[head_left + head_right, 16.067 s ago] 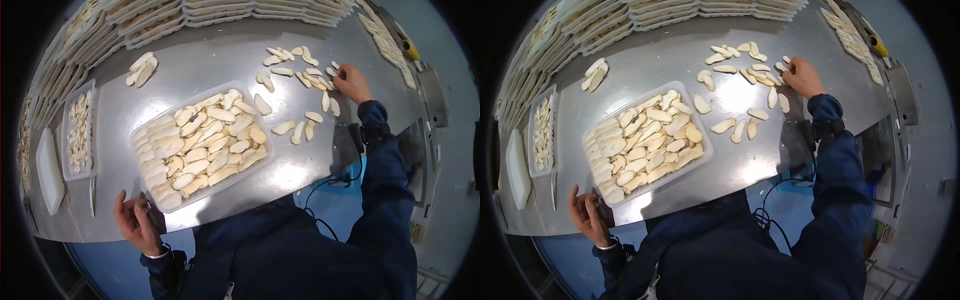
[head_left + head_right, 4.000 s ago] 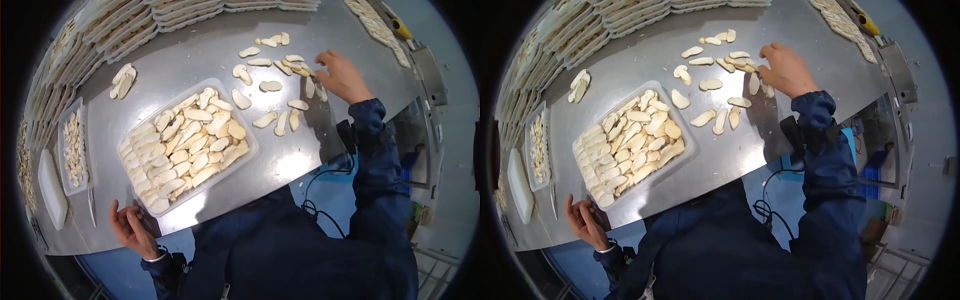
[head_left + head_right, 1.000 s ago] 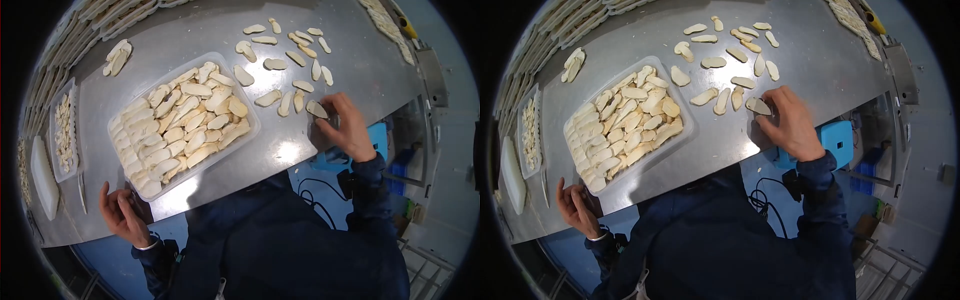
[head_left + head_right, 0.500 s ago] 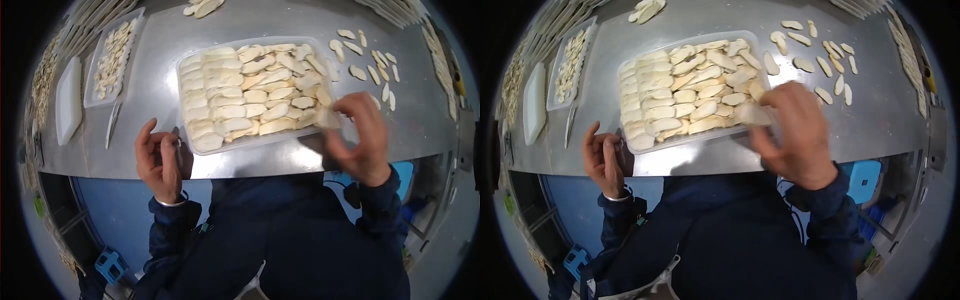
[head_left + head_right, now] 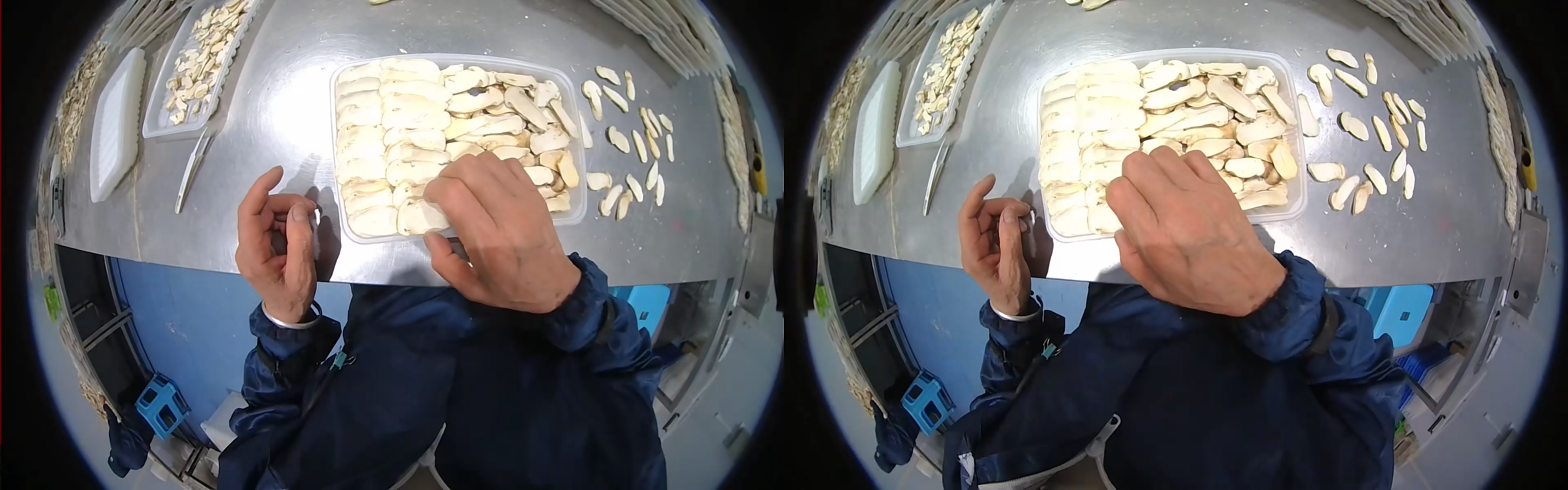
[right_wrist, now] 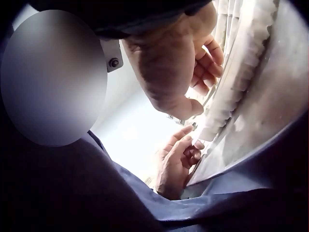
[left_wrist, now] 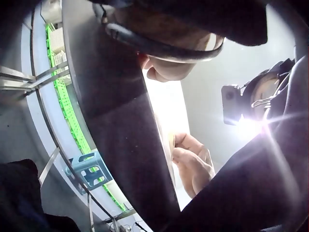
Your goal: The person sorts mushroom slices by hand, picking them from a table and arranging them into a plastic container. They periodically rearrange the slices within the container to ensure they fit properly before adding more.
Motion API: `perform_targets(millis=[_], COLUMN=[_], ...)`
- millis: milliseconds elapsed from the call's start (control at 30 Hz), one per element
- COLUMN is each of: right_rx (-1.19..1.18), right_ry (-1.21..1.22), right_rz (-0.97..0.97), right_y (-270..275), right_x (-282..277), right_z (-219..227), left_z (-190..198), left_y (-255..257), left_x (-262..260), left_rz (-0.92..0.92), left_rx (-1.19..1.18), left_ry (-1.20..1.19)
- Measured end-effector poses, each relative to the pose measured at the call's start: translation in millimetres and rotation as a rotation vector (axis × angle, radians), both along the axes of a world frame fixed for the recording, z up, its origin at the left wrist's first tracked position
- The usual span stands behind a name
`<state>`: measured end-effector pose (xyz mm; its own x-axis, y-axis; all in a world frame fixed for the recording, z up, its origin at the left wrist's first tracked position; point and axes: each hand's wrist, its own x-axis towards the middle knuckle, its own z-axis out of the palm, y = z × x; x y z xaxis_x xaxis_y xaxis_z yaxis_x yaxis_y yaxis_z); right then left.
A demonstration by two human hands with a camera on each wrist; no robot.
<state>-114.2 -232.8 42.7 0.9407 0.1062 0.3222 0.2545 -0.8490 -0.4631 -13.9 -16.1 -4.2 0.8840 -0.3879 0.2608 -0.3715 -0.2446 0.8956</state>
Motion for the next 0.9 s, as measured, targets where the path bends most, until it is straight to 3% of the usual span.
perform_targets(millis=[267,433,500,600,733,900], right_rx=[0.006,-0.201,-0.249,-0.235,-0.086,-0.158], right_ry=[-0.041,-0.218,0.02,0.355,0.224,0.183], right_rz=[-0.147,-0.654,-0.876,-0.863,-0.852,-0.808], right_y=[-20.5,-120.3,-153.3,-169.9,-149.1,-154.9], right_x=[-13.5,-74.3,-110.5,-147.8,-144.3,-132.6], right_z=[21.9,39.6,42.4,32.4,13.1,-9.2], left_z=[1.2,-3.7,-4.9,-3.6,-5.8,-2.2], left_y=[-1.5,-0.3,-0.2,-0.1,-0.8,-2.7], left_x=[-1.4,-3.1,-3.3,-2.6,-0.9,-2.6], left_rz=[0.016,0.01,0.016,0.019,0.037,0.022], left_rx=[-0.01,-0.052,-0.076,-0.065,-0.031,-0.043], left_ry=[0.012,0.039,0.068,0.067,0.034,0.045])
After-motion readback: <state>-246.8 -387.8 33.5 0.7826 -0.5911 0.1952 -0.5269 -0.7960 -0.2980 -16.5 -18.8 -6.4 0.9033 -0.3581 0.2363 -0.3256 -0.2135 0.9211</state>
